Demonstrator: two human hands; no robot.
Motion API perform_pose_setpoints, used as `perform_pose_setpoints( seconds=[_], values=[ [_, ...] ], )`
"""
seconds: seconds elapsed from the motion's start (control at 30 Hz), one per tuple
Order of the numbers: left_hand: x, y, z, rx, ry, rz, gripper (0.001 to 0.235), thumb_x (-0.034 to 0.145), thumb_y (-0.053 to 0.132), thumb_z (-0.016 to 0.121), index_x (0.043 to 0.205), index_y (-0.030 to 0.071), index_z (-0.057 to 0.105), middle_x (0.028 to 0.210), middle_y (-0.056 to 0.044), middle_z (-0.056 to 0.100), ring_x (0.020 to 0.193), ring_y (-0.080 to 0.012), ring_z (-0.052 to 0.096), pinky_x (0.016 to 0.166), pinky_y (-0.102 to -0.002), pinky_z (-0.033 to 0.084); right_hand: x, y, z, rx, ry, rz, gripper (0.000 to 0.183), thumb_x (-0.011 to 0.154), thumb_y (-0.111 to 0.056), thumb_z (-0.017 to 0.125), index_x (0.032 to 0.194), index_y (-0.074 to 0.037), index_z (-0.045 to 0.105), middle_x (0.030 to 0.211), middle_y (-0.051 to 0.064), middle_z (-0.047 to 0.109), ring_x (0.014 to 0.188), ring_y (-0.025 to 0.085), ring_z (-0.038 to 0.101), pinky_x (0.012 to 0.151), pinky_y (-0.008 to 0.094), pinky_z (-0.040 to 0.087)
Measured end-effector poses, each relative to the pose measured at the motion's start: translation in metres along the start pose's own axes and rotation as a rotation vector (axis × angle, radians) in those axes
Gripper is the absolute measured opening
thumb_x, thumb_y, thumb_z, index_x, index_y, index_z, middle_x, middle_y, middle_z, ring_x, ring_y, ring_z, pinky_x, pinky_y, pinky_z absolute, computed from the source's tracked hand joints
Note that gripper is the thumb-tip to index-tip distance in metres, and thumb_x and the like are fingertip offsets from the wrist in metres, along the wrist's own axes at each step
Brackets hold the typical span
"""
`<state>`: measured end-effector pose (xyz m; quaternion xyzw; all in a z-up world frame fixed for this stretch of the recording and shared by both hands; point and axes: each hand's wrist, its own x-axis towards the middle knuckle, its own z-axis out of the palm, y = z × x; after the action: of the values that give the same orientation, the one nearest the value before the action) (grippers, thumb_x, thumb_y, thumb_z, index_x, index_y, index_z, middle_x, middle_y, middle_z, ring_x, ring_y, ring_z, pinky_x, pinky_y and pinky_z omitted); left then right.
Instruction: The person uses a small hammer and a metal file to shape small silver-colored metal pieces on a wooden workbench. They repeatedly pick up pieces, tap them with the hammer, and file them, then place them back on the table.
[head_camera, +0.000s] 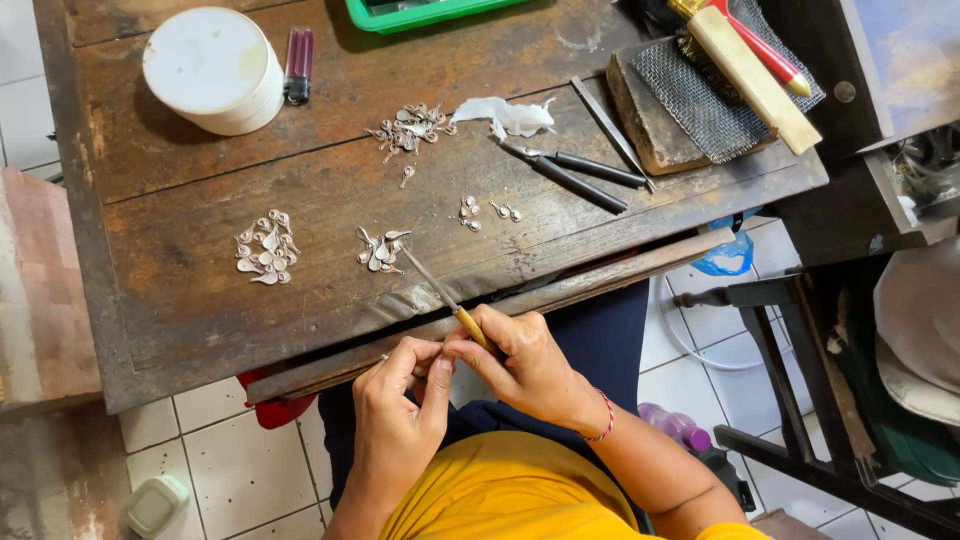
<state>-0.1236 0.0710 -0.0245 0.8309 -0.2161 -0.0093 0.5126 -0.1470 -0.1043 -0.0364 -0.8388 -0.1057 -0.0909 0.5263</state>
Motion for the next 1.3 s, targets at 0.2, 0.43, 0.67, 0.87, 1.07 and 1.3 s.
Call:
perform_pose_setpoints(
  seconds=[0.2, 0.43, 0.67, 0.87, 1.07, 1.3],
  values=[
    [0.003, -0.001, -0.003, -0.084, -0.087, -0.053, 0.017, 0.098, 0.022, 0.057, 0.087, 0.012, 0.065, 0.071, 0.002, 0.072, 0.057, -0.0116, 0.066, 0.057, -0.028, 0.052, 0.001, -0.001, -0.004, -0.003, -0.04, 0.005, 0.017, 0.104, -0.021, 0.058, 0.097, -0.008, 0.066, 0.08, -0.003, 0.068, 0.057, 0.011, 0.053, 0.056, 0.025, 0.045],
    [0.004, -0.007, 0.005, -0.021, -0.046, -0.061, 0.012, 0.094, 0.019, 0.06, 0.085, 0.013, 0.065, 0.066, 0.003, 0.065, 0.052, -0.0135, 0.057, 0.055, -0.031, 0.047, 0.002, 0.0, -0.007, -0.01, -0.032, 0.001, 0.015, 0.103, -0.02, 0.059, 0.097, -0.007, 0.066, 0.077, -0.002, 0.066, 0.055, 0.01, 0.052, 0.053, 0.025, 0.043],
    [0.008, -0.008, 0.0, 0.034, 0.123, 0.087, 0.009, 0.095, 0.009, 0.064, 0.087, 0.01, 0.065, 0.059, -0.008, 0.06, 0.054, -0.0319, 0.063, 0.052, -0.038, 0.052, 0.006, -0.006, -0.003, 0.075, 0.094, 0.067, 0.014, 0.096, -0.016, 0.067, 0.106, -0.007, 0.071, 0.049, 0.006, 0.057, 0.039, 0.018, 0.052, 0.045, 0.03, 0.043],
    [0.008, -0.024, 0.018, 0.227, 0.297, 0.111, 0.01, 0.099, 0.012, 0.061, 0.09, 0.011, 0.064, 0.061, -0.004, 0.056, 0.056, -0.026, 0.063, 0.053, -0.034, 0.053, -0.02, 0.008, -0.005, 0.118, 0.131, 0.035, 0.043, 0.103, -0.006, 0.046, 0.142, 0.012, 0.054, 0.055, 0.005, 0.06, 0.041, 0.01, 0.05, 0.049, 0.023, 0.044],
    [0.014, -0.027, 0.029, 0.411, 0.357, 0.179, 0.015, 0.098, 0.012, 0.059, 0.083, 0.01, 0.058, 0.059, -0.003, 0.05, 0.054, -0.0256, 0.062, 0.053, -0.032, 0.053, -0.04, 0.021, -0.005, -0.09, 0.13, -0.065, 0.046, 0.095, 0.002, 0.068, 0.14, 0.011, 0.059, 0.059, 0.006, 0.063, 0.041, 0.018, 0.054, 0.049, 0.025, 0.044],
    [0.016, -0.026, 0.026, 0.407, 0.296, 0.206, 0.015, 0.096, 0.011, 0.06, 0.082, 0.011, 0.056, 0.061, -0.005, 0.051, 0.055, -0.0287, 0.063, 0.052, -0.035, 0.053, -0.05, 0.012, 0.006, -0.434, 0.114, -0.154, 0.039, 0.093, 0.003, 0.071, 0.131, -0.004, 0.074, 0.072, 0.007, 0.07, 0.051, 0.024, 0.065, 0.051, 0.036, 0.053]
  ],
)
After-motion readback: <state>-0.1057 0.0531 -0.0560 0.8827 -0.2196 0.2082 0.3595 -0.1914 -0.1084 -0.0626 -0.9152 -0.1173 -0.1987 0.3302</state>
